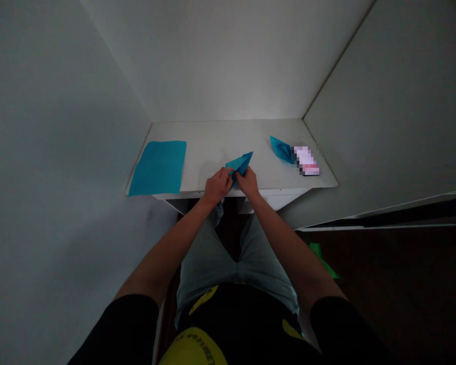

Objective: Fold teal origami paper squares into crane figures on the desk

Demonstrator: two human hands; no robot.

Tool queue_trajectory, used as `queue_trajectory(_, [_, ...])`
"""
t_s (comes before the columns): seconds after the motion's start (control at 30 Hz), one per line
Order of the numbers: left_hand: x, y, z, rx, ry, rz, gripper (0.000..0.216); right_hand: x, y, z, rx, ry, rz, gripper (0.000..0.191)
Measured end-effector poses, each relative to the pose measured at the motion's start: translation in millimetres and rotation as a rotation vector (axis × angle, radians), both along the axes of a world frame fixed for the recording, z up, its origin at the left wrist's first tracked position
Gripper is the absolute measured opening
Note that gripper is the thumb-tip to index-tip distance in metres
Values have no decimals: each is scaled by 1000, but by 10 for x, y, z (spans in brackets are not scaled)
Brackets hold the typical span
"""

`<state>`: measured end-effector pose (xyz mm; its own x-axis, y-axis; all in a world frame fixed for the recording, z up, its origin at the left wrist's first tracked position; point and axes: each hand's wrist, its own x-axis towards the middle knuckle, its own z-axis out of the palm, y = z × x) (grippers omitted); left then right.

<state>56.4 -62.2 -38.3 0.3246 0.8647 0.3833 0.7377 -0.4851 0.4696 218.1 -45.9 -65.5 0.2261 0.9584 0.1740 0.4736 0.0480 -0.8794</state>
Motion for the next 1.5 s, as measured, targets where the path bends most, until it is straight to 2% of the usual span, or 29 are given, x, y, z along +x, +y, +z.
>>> queue_trajectory(0.07, [-28,18,-38,-14,-86,56,34,6,1,-14,38,-13,-19,28])
queue_trajectory(0.17, [-79,73,-36,-54,-227,134,43,44,-19,-12,80,-49,16,45])
queue_trajectory(0.3, [-195,182,3,-104,-231,96,46,158,-32,51,115,-276,162,50])
queue_trajectory(0.4, [-328,254,-6,-121,-125,38,37,292,-23,83,119,-378,284,50])
queue_trajectory(0.5, [-457,277,-32,-99,-9,-16,46,455,-32,62,125,-319,350,48])
queue_trajectory(0.63, [-558,229,-43,-100,185,-251,65,704,-108,17,178,-404,474,39])
queue_trajectory(0.7, [-577,197,-40,-111,282,-353,64,804,-156,16,196,-495,546,36])
queue_trajectory(0.77, [-583,176,-38,-113,332,-388,61,861,-194,27,196,-545,590,36])
queue_trajectory(0.87, [-589,177,-51,-116,303,-398,58,864,-221,45,175,-543,597,36])
queue_trajectory(0.97, [-613,204,-89,-113,154,-351,52,827,-223,50,164,-502,541,31])
queue_trajectory(1.07, [-659,225,-138,-90,12,-251,35,811,-219,42,158,-468,511,27])
queue_trajectory(1.2, [-734,223,-179,-105,-3,-222,16,848,-214,10,166,-438,528,24])
queue_trajectory(1.33, [-800,235,-172,-191,-50,-213,19,895,-216,-15,175,-385,523,30])
queue_trajectory(1.5, [-824,277,-127,-260,-91,-226,25,855,-210,21,57,-366,470,38])
